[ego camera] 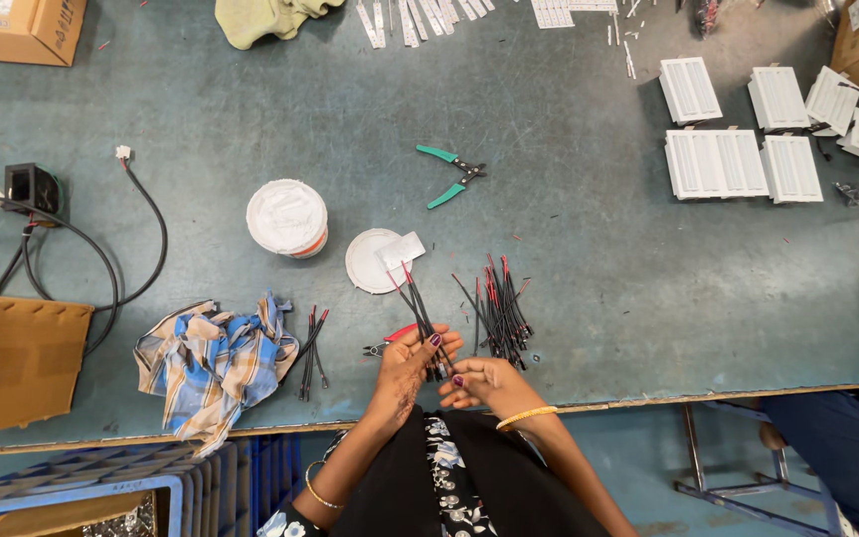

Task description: The person strips the insulation from the ends of black wires using red-handled pliers. They gather the wires, strip them in small batches, and place the finished pieces on the table.

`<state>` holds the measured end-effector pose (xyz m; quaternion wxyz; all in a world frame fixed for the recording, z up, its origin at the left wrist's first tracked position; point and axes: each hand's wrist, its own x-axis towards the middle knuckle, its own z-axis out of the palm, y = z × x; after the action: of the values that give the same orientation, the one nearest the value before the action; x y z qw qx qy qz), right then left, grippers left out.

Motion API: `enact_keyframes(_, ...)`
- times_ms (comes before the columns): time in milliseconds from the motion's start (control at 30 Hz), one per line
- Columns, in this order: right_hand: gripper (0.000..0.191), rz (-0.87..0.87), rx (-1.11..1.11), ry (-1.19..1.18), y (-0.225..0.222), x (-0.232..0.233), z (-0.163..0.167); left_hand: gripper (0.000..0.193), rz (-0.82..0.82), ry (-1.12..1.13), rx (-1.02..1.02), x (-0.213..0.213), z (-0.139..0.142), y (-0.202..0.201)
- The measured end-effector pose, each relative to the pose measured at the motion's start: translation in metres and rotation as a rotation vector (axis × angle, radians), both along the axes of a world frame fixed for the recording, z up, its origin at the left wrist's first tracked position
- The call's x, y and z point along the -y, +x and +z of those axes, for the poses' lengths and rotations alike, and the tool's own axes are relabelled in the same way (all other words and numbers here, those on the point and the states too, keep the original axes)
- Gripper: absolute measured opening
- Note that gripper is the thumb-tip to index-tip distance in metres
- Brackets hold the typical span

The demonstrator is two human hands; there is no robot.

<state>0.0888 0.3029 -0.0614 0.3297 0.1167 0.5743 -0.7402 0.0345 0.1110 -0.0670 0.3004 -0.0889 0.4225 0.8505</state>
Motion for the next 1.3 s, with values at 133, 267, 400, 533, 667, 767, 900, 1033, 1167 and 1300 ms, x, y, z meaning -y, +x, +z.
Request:
enact_keyframes(133, 0.020, -0.038, 0.021, 0.003, -0.003, 0.000, 0.001, 0.043, 0.003, 0.003, 0.009, -0.001, 0.002, 0.000)
enact_keyframes(267, 0.017, -0.049, 0.012, 0.015, -0.005, 0.004, 0.003, 0.044, -0.001, -0.020, 0.013, -0.001, 0.007, -0.001)
enact_keyframes(400, 0.019, -0.033, -0.009, 0.049, -0.004, 0.005, 0.006, 0.045, -0.009, -0.053, 0.010, 0.000, 0.009, -0.002)
enact_keyframes(533, 0.021, -0.069, -0.016, 0.038, -0.004, 0.006, 0.004, 0.046, -0.014, -0.035, -0.019, 0.003, 0.008, -0.002)
enact_keyframes(667, 0.020, -0.084, -0.055, 0.072, -0.004, 0.007, -0.003, 0.046, -0.056, -0.099, -0.010, 0.003, 0.005, -0.003)
enact_keyframes(767, 0.022, -0.067, -0.076, 0.089, -0.003, 0.007, -0.008, 0.045, -0.048, -0.040, -0.023, 0.003, 0.001, -0.003)
enact_keyframes(900, 0.027, 0.004, -0.039, 0.072, -0.005, 0.008, -0.016, 0.043, -0.054, -0.033, -0.009, 0.001, -0.003, -0.003)
enact_keyframes(1033, 0.030, 0.002, -0.002, -0.015, -0.006, 0.011, -0.020, 0.042, -0.054, -0.032, -0.034, 0.001, -0.004, -0.003)
enact_keyframes(1167, 0.028, -0.045, -0.014, -0.026, -0.007, 0.012, -0.014, 0.039, -0.034, -0.069, -0.026, -0.001, -0.003, -0.005)
enact_keyframes(1300, 0.025, -0.048, -0.047, -0.003, -0.010, 0.015, -0.004, 0.037, -0.046, -0.090, 0.004, -0.003, -0.004, -0.004)
